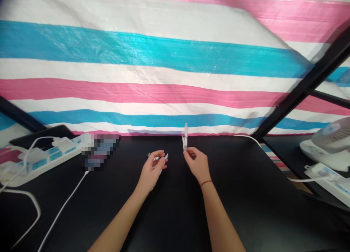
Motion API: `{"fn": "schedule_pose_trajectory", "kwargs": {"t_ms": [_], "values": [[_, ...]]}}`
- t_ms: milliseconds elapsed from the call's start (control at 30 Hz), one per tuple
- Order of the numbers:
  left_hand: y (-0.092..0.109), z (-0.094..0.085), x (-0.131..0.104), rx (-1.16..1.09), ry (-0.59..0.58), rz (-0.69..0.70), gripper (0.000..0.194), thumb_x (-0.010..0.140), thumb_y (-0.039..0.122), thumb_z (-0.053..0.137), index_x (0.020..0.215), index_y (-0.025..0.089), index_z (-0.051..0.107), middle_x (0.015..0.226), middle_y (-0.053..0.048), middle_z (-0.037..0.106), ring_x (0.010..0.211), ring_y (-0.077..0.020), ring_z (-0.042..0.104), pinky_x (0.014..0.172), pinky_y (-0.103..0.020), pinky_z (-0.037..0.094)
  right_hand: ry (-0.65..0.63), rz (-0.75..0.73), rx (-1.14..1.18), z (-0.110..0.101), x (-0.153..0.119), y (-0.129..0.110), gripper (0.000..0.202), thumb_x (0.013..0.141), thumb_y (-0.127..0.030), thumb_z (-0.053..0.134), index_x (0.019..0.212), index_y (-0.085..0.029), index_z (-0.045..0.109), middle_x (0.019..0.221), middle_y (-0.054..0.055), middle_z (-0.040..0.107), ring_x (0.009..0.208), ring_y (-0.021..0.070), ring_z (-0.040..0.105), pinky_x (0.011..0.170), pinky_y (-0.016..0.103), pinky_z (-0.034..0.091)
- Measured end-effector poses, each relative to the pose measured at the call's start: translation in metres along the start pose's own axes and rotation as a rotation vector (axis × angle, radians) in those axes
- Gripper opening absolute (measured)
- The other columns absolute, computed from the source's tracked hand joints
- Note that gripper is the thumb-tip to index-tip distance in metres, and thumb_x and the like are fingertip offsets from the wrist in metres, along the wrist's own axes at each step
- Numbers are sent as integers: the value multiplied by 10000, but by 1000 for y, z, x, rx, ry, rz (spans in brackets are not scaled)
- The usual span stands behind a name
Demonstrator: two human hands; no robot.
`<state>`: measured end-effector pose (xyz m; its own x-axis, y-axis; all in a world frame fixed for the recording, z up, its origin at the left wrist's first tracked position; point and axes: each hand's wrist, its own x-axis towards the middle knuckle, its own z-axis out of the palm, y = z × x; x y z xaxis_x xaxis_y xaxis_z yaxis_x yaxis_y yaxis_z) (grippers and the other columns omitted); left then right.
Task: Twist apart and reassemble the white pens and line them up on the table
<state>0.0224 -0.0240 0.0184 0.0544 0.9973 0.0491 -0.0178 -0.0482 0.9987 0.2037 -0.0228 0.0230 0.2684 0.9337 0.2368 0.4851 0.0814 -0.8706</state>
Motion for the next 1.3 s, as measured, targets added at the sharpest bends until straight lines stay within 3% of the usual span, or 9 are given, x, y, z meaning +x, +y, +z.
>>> {"fn": "schedule_pose_trajectory", "kwargs": {"t_ms": [67, 200, 500, 667, 833, 1067, 1200, 1300], "values": [[4, -4, 1, 97, 4, -9, 324, 796, 407, 543, 1015, 173, 588, 997, -89, 613, 840, -188, 622, 659, -290, 532, 58, 74, -91, -6, 6, 12, 233, 741, -365, 559, 801, -167, 667, 749, 69, 699, 705, 209, 656, 683, 295, 491], [14, -10, 2, 307, 12, 32, 267, 810, 386, 508, 934, 185, 632, 895, -61, 654, 759, -174, 608, 640, -273, 487, 43, 139, -256, -10, 11, 27, 195, 726, -343, 555, 721, -187, 670, 714, 58, 701, 697, 206, 660, 680, 286, 472], [14, -13, 1, 506, 2, 184, 229, 842, 335, 449, 932, 218, 624, 894, -31, 653, 704, -160, 586, 676, -282, 459, -10, 83, -341, -5, 8, 30, 189, 737, -323, 522, 639, -213, 641, 634, 29, 668, 619, 198, 628, 600, 285, 427], [12, -16, 0, 911, -29, 265, 206, 848, 309, 433, 886, 213, 612, 874, -51, 623, 811, -209, 565, 772, -340, 417, -28, 29, -373, -2, 7, 30, 223, 765, -352, 506, 668, -218, 655, 633, 25, 656, 615, 189, 613, 568, 271, 401], [6, -17, -3, 1264, -58, 207, 205, 781, 395, 540, 784, 203, 611, 902, -84, 589, 905, -285, 514, 758, -404, 385, -15, 41, -318, -1, 6, 27, 237, 800, -370, 489, 710, -223, 652, 655, 17, 663, 632, 186, 619, 586, 268, 404], [8, -14, -4, 1206, -158, 238, 181, 808, 341, 517, 768, 198, 620, 895, -78, 582, 913, -270, 512, 768, -400, 373, 15, -49, -218, 5, 2, 18, 260, 832, -391, 480, 744, -207, 642, 619, 14, 630, 577, 168, 583, 585, 264, 418], [14, -9, -5, 1049, -254, 329, 166, 816, 326, 511, 773, 199, 609, 830, -47, 570, 869, -226, 536, 779, -363, 388, -126, -39, 19, 10, -1, 10, 312, 816, -450, 521, 954, -188, 622, 665, 12, 633, 586, 154, 578, 582, 258, 445], [16, -7, -5, 972, -267, 349, 162, 816, 326, 506, 774, 203, 603, 812, -33, 563, 846, -215, 547, 783, -357, 399, -271, -7, 151, 12, -3, 6, 316, 807, -472, 532, 862, -174, 621, 636, 7, 617, 559, 139, 559, 549, 251, 446]]}}
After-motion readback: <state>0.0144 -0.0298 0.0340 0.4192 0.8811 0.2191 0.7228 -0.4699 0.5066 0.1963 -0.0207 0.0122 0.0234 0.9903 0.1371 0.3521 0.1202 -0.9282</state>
